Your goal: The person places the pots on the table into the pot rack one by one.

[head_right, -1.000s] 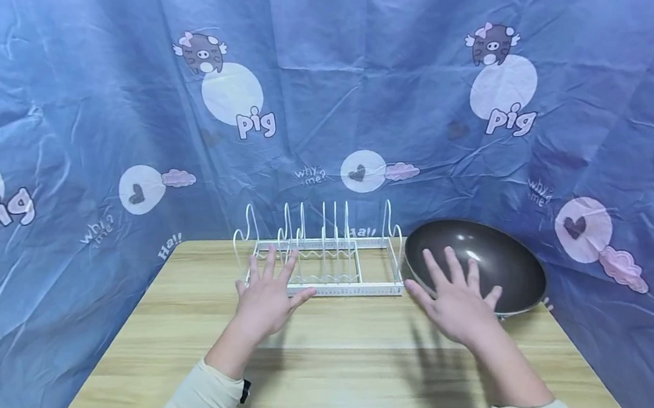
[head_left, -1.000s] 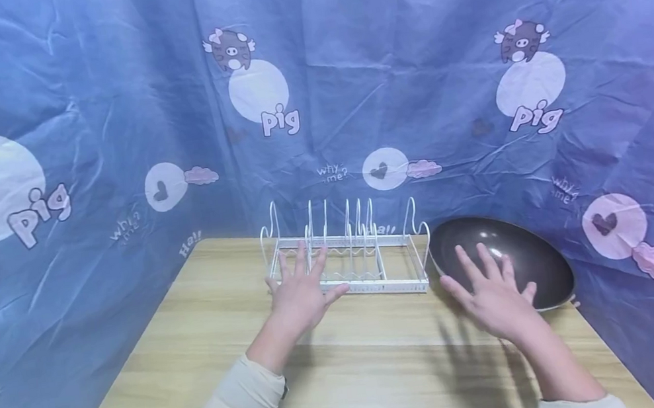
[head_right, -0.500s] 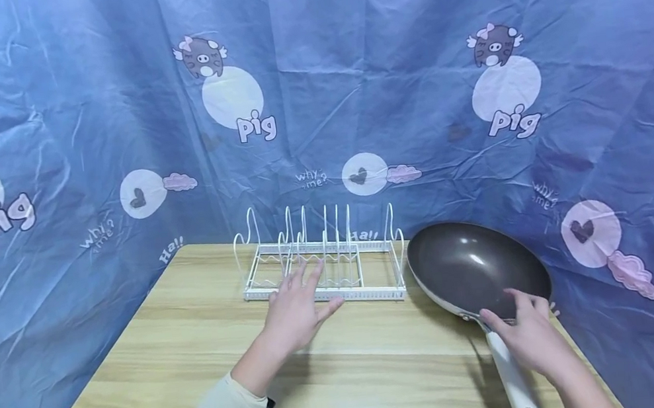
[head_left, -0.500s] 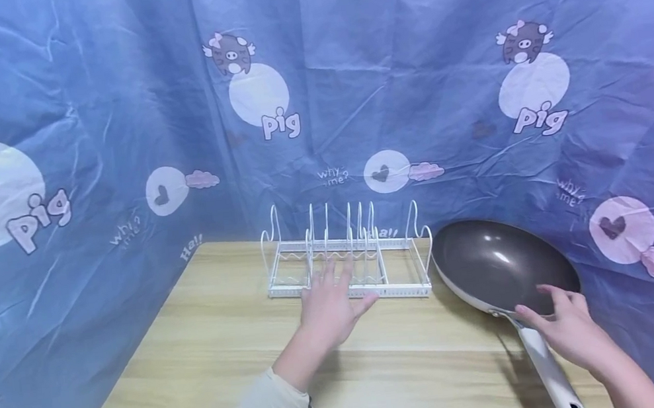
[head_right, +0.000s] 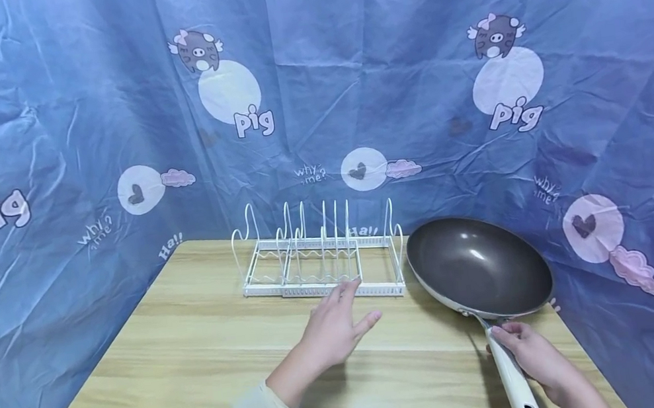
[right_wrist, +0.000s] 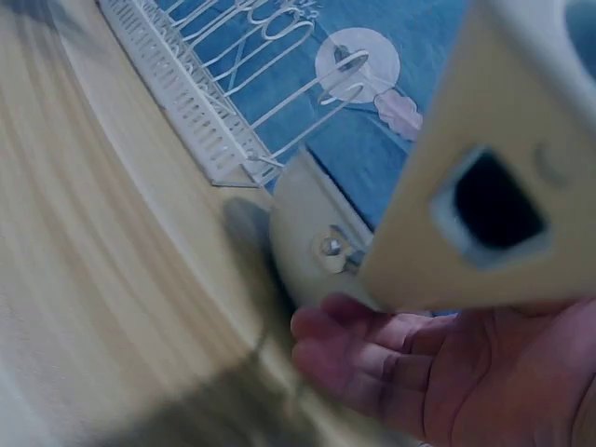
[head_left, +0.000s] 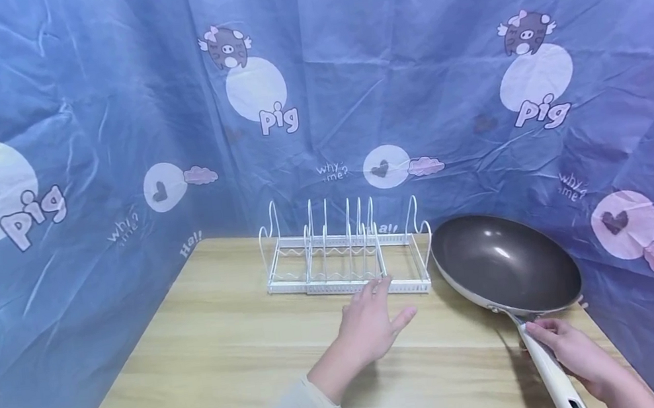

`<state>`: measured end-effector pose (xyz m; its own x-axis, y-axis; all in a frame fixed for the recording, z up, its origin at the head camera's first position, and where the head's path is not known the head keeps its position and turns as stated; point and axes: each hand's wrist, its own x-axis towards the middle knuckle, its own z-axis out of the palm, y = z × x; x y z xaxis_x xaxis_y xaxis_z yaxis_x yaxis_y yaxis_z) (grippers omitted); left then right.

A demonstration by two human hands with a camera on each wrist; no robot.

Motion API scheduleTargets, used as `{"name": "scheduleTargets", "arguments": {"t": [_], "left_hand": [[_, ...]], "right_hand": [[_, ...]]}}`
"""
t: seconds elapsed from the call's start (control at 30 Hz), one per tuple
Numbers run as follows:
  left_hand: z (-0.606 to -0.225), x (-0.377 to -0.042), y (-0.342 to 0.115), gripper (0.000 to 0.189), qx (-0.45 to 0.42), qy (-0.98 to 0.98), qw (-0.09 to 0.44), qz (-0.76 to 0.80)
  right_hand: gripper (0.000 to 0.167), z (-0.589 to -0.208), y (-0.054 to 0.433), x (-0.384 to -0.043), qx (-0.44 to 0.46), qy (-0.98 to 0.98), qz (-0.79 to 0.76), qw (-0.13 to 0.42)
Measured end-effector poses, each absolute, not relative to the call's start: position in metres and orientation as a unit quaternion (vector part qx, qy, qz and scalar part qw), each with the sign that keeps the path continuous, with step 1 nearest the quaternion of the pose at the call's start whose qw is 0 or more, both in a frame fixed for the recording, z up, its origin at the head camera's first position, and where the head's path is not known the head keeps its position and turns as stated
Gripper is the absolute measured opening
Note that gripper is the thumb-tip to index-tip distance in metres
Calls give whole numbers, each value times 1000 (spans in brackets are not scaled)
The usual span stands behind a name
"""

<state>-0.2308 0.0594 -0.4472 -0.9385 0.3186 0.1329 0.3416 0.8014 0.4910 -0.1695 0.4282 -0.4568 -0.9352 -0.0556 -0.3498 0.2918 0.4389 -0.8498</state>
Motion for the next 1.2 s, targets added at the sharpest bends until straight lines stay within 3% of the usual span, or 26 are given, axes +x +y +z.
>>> {"name": "scheduleTargets", "arguments": {"t": [0.13,0.2,0.4,0.53,0.63,0.93,1.03,1.2], "left_hand": [[-453,-223,76,87,-175,-943,-2,-283],[-456,-218,84,86,-179,-939,-14,-293],[-464,-202,109,76,-184,-909,-75,-365],[-471,-187,130,55,-172,-855,-150,-465],[-474,-174,144,38,-162,-789,-212,-554],[-473,-147,171,36,-135,-601,-373,-694],[-472,-145,175,32,-126,-563,-400,-713],[-472,-146,179,24,-128,-535,-401,-733]], "right_hand": [[35,-468,436,-170,9,735,-648,197],[32,-474,437,-170,-23,664,-716,214],[61,-483,431,-169,-84,413,-857,295],[77,-486,424,-170,-121,252,-885,371],[85,-490,419,-172,-147,189,-885,399],[82,-501,407,-174,-156,159,-894,388],[81,-501,403,-172,-153,155,-900,377],[77,-499,396,-170,-144,182,-907,351]]}}
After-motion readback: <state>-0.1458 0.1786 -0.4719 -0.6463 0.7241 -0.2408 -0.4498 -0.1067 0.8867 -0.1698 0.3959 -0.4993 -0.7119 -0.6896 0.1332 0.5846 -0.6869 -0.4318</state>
